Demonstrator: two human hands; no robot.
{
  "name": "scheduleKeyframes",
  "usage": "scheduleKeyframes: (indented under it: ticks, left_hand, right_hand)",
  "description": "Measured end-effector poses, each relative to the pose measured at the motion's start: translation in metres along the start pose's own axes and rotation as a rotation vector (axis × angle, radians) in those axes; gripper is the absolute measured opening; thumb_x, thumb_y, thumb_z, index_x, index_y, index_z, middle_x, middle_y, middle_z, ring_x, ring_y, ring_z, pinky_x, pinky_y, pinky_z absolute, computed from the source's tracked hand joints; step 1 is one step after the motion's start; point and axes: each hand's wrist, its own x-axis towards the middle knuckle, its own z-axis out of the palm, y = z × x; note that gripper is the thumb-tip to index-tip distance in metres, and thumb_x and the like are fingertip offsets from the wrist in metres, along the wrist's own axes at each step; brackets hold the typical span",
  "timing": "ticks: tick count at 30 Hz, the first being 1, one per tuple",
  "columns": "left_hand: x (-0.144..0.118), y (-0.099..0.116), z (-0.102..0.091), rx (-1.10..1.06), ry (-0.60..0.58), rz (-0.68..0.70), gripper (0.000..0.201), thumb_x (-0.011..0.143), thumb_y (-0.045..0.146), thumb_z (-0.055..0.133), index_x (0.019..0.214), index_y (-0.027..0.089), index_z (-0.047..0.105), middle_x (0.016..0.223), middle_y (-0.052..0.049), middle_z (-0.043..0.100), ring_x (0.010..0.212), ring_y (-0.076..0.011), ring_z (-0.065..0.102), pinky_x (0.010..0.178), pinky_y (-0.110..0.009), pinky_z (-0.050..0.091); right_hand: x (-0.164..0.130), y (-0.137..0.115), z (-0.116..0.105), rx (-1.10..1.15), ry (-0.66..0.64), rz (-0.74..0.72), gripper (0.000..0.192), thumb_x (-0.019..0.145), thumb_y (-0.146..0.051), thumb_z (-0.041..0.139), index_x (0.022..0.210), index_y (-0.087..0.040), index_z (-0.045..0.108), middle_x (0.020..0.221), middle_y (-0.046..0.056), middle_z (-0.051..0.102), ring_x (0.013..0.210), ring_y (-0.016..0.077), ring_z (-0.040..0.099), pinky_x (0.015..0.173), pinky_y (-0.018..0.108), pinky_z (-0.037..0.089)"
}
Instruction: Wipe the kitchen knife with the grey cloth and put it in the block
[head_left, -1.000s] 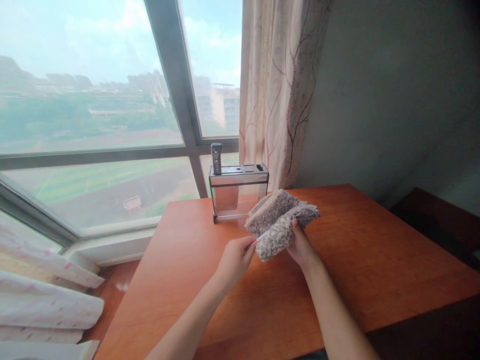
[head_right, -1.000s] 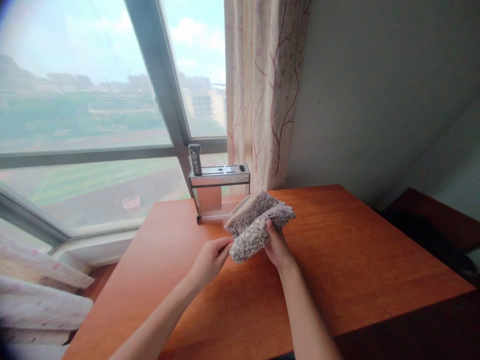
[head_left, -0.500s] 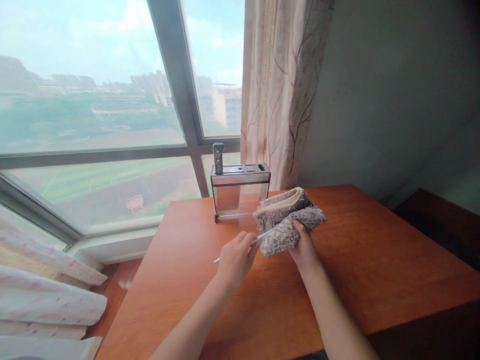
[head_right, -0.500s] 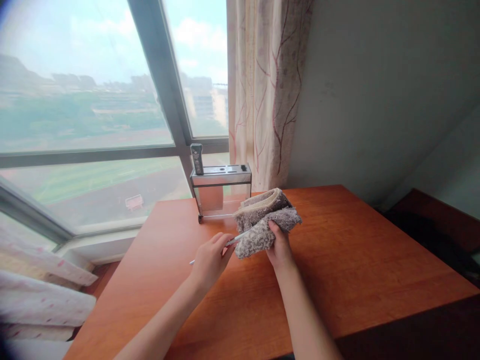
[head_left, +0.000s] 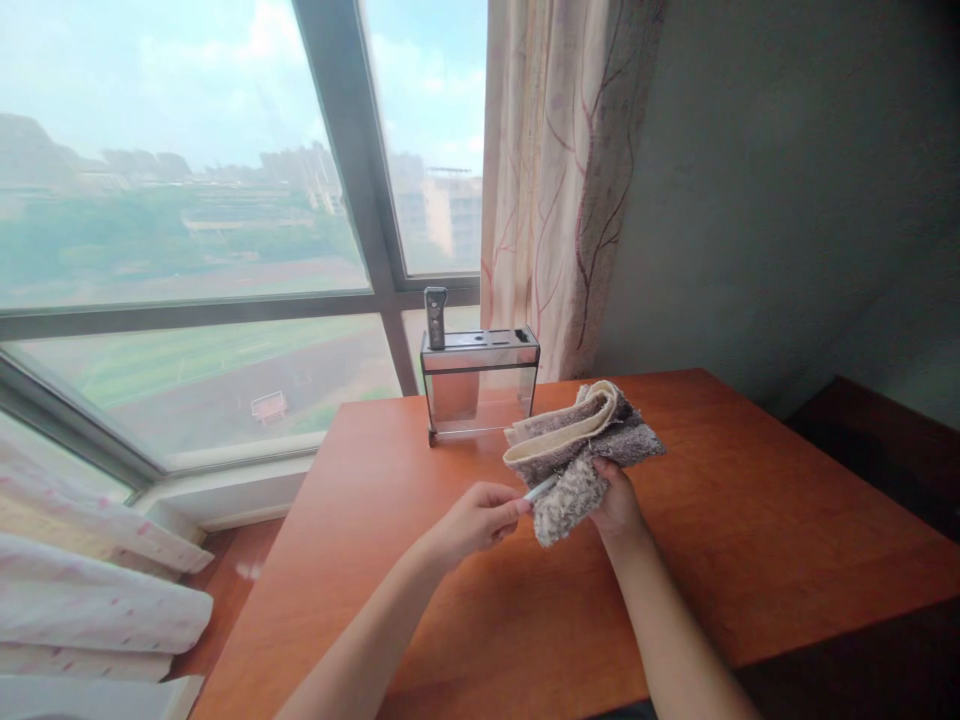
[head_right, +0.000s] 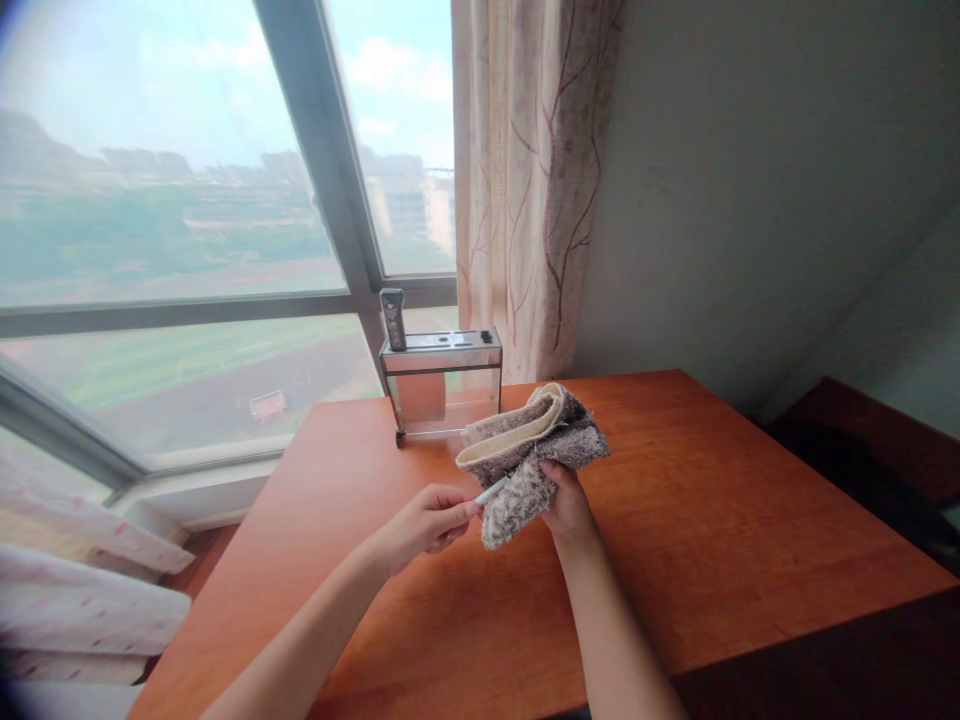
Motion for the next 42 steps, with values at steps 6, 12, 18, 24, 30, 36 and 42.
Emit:
scheduleKeyframes:
  ticks: [6, 12, 18, 24, 30, 36, 42]
  left_hand:
    - [0.004, -0.005, -0.002, 0.575, 0.438, 0.271, 0.035, 0.087, 0.046, 0.049, 0.073, 0.016, 0.060, 0.061, 0.001, 0.050, 0.057, -0.0113, 0.042, 0.053, -0.023, 0.027]
    - [0.003, -0.009, -0.005, 0.820, 0.588, 0.367, 0.027, 0.091, 0.038, 0.047, 0.081, 0.019, 0.063, 0.076, -0.003, 0.064, 0.067, -0.0148, 0.054, 0.061, -0.024, 0.036]
    - [0.002, -0.006, -0.007, 0.660, 0.404, 0.340, 0.037, 0.093, 0.039, 0.042, 0.071, 0.017, 0.062, 0.065, -0.001, 0.061, 0.059, -0.0119, 0.051, 0.057, -0.021, 0.033]
    - [0.001, -0.002, -0.006, 0.191, 0.133, 0.129, 0.043, 0.087, 0.050, 0.045, 0.076, 0.012, 0.063, 0.050, 0.004, 0.041, 0.046, -0.0085, 0.032, 0.045, -0.021, 0.024]
    - [0.005, -0.006, -0.004, 0.511, 0.374, 0.288, 0.033, 0.088, 0.043, 0.049, 0.078, 0.016, 0.064, 0.059, 0.002, 0.052, 0.054, -0.0107, 0.043, 0.052, -0.021, 0.031]
    - [0.006, -0.012, -0.008, 0.739, 0.580, 0.450, 0.022, 0.089, 0.035, 0.053, 0.081, 0.019, 0.066, 0.076, -0.003, 0.062, 0.066, -0.0126, 0.052, 0.061, -0.021, 0.037]
    - [0.006, -0.013, -0.011, 0.570, 0.387, 0.354, 0.035, 0.091, 0.037, 0.046, 0.072, 0.015, 0.064, 0.059, 0.000, 0.055, 0.055, -0.0103, 0.046, 0.054, -0.020, 0.032]
  right_hand:
    - [0.000, -0.003, 0.013, 0.039, -0.018, 0.075, 0.035, 0.061, -0.027, 0.074, 0.095, -0.024, 0.067, 0.087, -0.003, 0.073, 0.090, 0.0214, 0.067, 0.082, 0.037, 0.054]
    - [0.001, -0.004, 0.014, 0.047, -0.010, 0.069, 0.035, 0.063, -0.030, 0.073, 0.097, -0.025, 0.066, 0.091, -0.002, 0.073, 0.089, 0.0211, 0.067, 0.082, 0.037, 0.054]
    - [-0.001, -0.008, 0.012, 0.061, 0.006, 0.029, 0.036, 0.061, -0.029, 0.072, 0.096, -0.025, 0.067, 0.092, -0.002, 0.073, 0.087, 0.0200, 0.067, 0.080, 0.035, 0.054]
    - [-0.002, -0.009, 0.008, 0.104, 0.010, 0.066, 0.037, 0.055, -0.027, 0.073, 0.091, -0.026, 0.068, 0.084, -0.004, 0.074, 0.080, 0.0200, 0.068, 0.076, 0.036, 0.056]
    - [-0.001, -0.009, 0.014, 0.108, 0.013, 0.052, 0.036, 0.059, -0.027, 0.074, 0.094, -0.026, 0.067, 0.092, -0.004, 0.074, 0.087, 0.0183, 0.067, 0.081, 0.034, 0.055]
    - [0.000, -0.010, 0.015, 0.105, 0.001, 0.049, 0.036, 0.063, -0.029, 0.073, 0.098, -0.026, 0.067, 0.093, -0.003, 0.074, 0.087, 0.0191, 0.068, 0.080, 0.035, 0.055]
    - [0.000, -0.010, 0.013, 0.114, -0.024, 0.023, 0.039, 0.063, -0.028, 0.073, 0.102, -0.027, 0.066, 0.097, -0.004, 0.073, 0.088, 0.0183, 0.067, 0.081, 0.033, 0.055]
